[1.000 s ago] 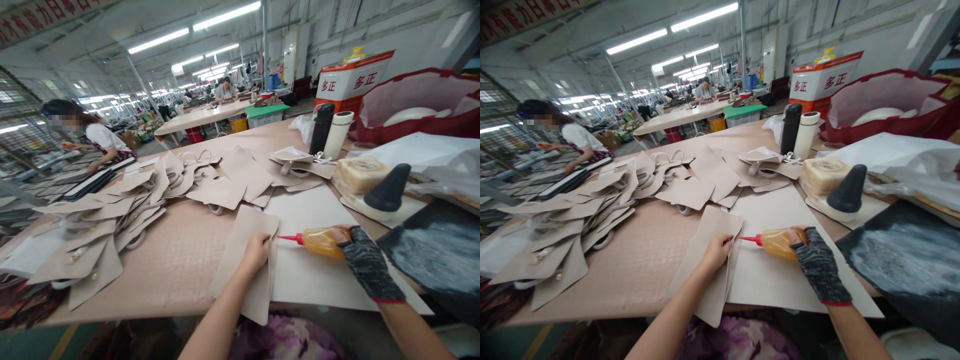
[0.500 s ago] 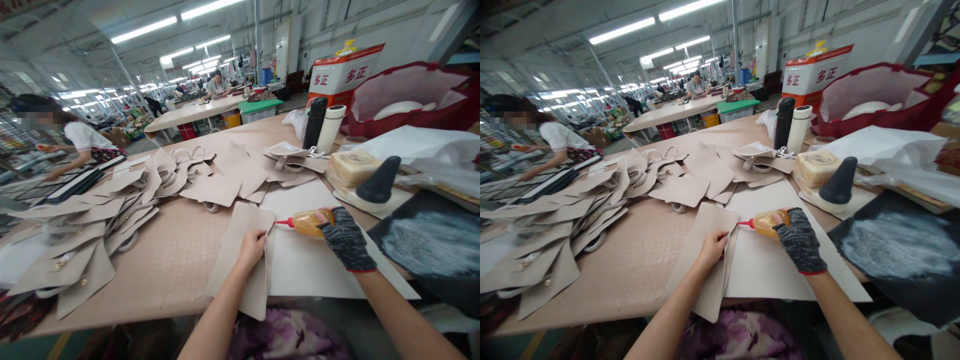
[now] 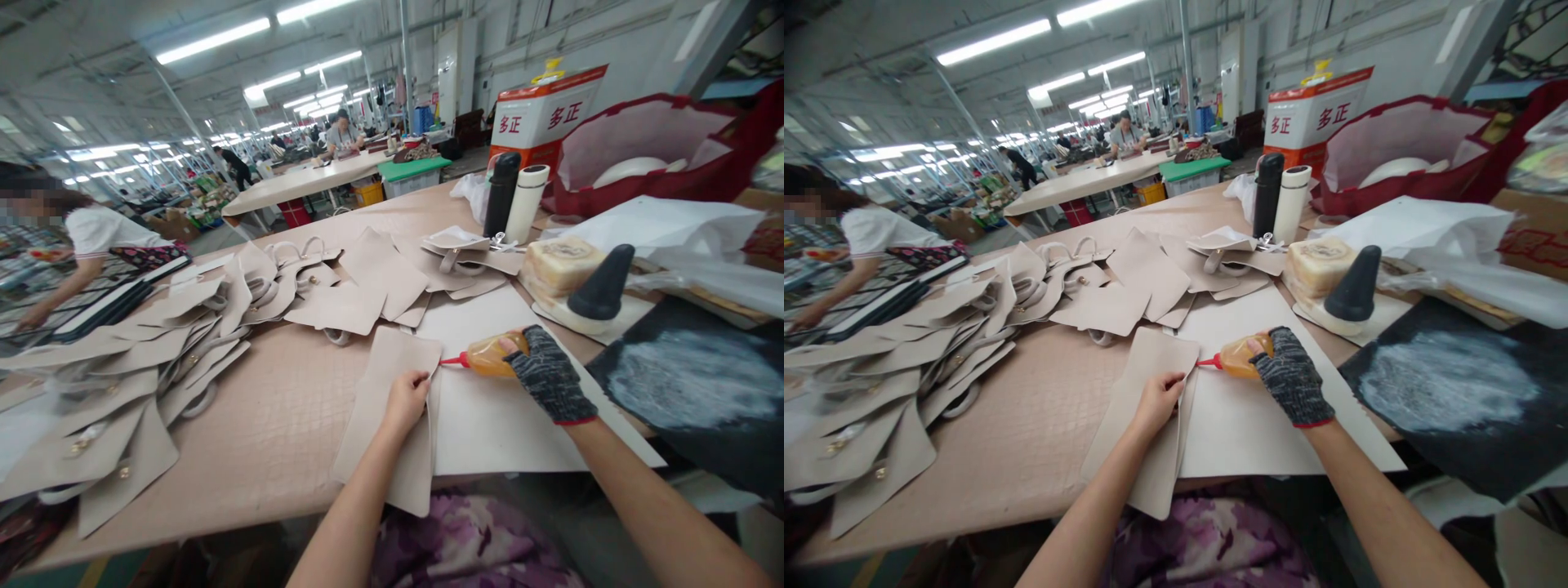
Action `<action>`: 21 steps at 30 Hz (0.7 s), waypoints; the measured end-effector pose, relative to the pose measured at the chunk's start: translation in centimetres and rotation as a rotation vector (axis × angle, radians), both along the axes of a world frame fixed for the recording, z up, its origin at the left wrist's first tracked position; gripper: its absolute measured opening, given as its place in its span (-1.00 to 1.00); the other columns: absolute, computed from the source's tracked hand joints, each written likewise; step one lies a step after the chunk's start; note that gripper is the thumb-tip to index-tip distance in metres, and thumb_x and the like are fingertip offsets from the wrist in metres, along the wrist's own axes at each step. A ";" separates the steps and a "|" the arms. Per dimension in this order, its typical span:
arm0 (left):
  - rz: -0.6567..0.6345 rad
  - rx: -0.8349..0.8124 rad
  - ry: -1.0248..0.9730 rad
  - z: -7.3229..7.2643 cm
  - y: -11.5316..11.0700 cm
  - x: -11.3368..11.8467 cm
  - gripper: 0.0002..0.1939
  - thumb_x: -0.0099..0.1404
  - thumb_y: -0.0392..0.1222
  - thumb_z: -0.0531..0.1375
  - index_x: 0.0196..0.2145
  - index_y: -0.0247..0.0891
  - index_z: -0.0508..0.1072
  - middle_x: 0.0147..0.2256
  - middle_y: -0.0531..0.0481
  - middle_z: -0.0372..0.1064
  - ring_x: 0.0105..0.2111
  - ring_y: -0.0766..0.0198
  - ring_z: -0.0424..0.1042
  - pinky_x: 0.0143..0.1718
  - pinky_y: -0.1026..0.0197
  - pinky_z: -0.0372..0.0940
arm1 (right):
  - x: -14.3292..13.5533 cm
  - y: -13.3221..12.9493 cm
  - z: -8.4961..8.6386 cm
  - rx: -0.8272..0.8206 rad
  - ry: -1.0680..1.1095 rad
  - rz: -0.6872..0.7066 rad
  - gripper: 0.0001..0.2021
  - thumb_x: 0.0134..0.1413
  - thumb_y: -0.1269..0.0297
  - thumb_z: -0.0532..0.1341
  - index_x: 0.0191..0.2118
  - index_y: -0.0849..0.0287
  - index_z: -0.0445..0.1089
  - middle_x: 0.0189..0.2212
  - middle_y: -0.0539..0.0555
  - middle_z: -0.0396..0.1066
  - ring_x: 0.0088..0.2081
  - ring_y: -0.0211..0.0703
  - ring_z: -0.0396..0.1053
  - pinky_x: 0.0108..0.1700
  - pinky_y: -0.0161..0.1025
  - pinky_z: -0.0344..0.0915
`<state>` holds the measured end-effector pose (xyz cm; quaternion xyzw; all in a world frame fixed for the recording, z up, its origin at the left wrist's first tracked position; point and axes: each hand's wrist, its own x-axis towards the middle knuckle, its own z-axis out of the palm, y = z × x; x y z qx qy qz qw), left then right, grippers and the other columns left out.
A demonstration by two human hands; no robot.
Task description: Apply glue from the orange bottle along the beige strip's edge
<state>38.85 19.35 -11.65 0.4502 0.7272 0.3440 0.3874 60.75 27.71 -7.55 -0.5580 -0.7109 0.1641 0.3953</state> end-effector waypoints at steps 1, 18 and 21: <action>0.001 0.002 0.000 0.0 0.0 0.0 -0.68 0.23 -0.26 0.10 -0.07 -0.32 0.47 -0.33 -0.07 0.49 -0.50 0.32 0.39 -0.43 0.26 0.35 | 0.0 0.0 0.1 -0.003 0.007 0.003 -0.63 0.08 -0.11 -0.01 -0.27 0.12 0.20 -0.36 0.21 0.35 -0.30 0.12 0.34 -0.18 0.04 0.30; 0.001 0.011 0.012 0.1 0.2 0.2 -0.70 0.23 -0.29 0.12 -0.09 -0.32 0.48 -0.31 -0.07 0.50 -0.32 0.24 0.44 -0.27 0.20 0.38 | -0.1 -0.3 0.3 0.072 0.036 0.026 -0.68 0.14 -0.04 -0.01 -0.22 0.12 0.22 -0.28 0.25 0.35 -0.22 0.11 0.34 -0.09 0.00 0.27; 0.000 0.014 0.008 0.0 0.2 0.2 -0.70 0.23 -0.29 0.12 -0.09 -0.33 0.47 -0.29 -0.09 0.50 -0.32 0.23 0.45 -0.28 0.21 0.38 | 0.1 -0.1 0.2 0.053 0.035 0.069 -0.66 0.13 -0.04 0.00 -0.20 0.13 0.23 -0.26 0.24 0.34 -0.21 0.10 0.33 -0.08 -0.01 0.27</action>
